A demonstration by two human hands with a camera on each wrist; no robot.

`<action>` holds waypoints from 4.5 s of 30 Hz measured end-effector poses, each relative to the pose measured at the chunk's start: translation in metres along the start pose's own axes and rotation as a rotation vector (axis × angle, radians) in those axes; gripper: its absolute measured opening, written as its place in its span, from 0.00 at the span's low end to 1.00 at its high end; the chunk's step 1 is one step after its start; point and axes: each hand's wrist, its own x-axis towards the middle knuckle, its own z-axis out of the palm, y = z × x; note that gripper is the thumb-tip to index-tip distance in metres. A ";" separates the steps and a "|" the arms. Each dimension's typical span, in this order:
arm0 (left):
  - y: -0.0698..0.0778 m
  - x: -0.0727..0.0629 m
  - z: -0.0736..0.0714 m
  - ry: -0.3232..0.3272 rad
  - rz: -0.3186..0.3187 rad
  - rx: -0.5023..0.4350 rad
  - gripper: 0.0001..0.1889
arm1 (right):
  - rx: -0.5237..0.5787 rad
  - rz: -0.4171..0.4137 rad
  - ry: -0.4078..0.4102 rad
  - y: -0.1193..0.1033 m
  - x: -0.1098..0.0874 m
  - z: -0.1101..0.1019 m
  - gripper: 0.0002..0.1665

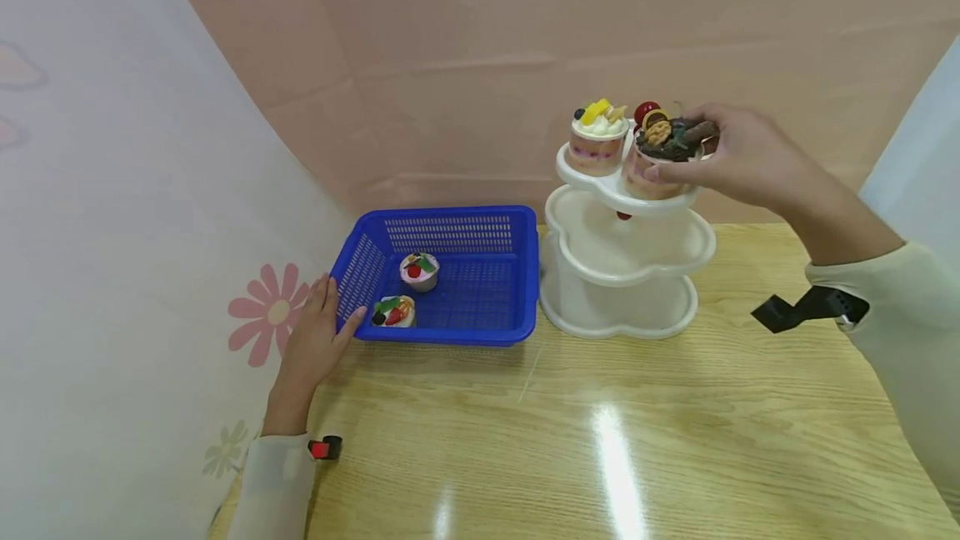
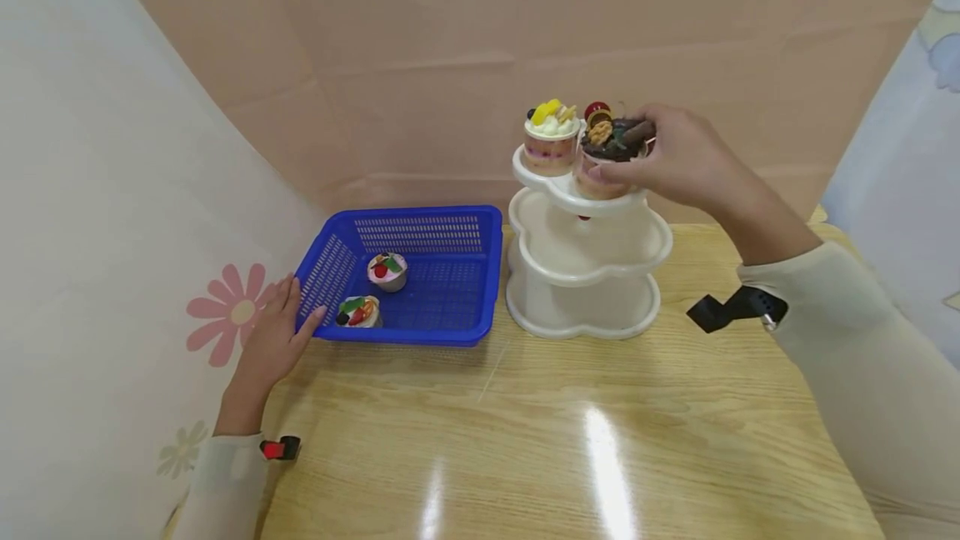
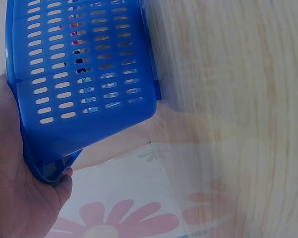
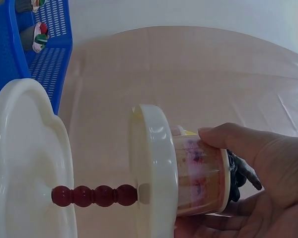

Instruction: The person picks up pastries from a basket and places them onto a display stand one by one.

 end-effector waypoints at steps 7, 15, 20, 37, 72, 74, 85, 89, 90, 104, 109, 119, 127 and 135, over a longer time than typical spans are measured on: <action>-0.001 0.000 0.000 0.006 0.003 -0.005 0.47 | -0.005 -0.025 0.023 -0.002 0.002 0.005 0.42; 0.000 0.000 -0.003 0.000 0.007 -0.010 0.47 | -0.003 -0.020 0.013 0.000 0.002 0.007 0.44; 0.000 0.000 -0.003 0.004 0.011 -0.010 0.47 | 0.008 -0.013 0.007 0.000 0.001 0.008 0.47; -0.002 -0.002 0.003 0.040 0.019 -0.011 0.45 | 0.148 -0.023 0.099 0.007 -0.034 0.018 0.52; 0.002 -0.001 0.003 0.055 0.038 -0.018 0.30 | 0.229 -0.377 0.024 -0.053 -0.079 0.139 0.09; 0.002 -0.001 0.003 0.051 0.034 -0.018 0.31 | 0.232 -0.373 -0.006 -0.053 -0.073 0.149 0.09; 0.003 0.001 0.001 0.055 0.029 -0.002 0.31 | 0.154 -0.435 -0.095 -0.057 -0.056 0.200 0.12; 0.002 0.000 0.002 0.047 0.026 -0.001 0.31 | 0.110 -0.465 -0.128 -0.064 -0.051 0.217 0.14; 0.002 0.000 0.002 0.046 0.024 -0.001 0.31 | 0.107 -0.470 -0.144 -0.066 -0.049 0.221 0.14; 0.002 -0.001 0.002 0.041 0.020 -0.008 0.31 | 0.076 -0.406 -0.322 -0.104 -0.028 0.270 0.22; 0.003 0.000 0.002 0.042 0.018 -0.011 0.31 | 0.084 -0.406 -0.347 -0.112 -0.024 0.277 0.24; 0.002 0.001 0.005 0.066 0.044 -0.015 0.31 | 0.043 -0.378 -0.360 -0.119 -0.014 0.293 0.25; -0.001 0.000 0.004 0.078 0.046 -0.018 0.30 | 0.040 -0.322 -0.376 -0.124 -0.003 0.313 0.23; 0.000 0.002 0.004 0.066 0.036 -0.016 0.31 | -0.030 -0.276 -0.438 -0.124 0.017 0.321 0.28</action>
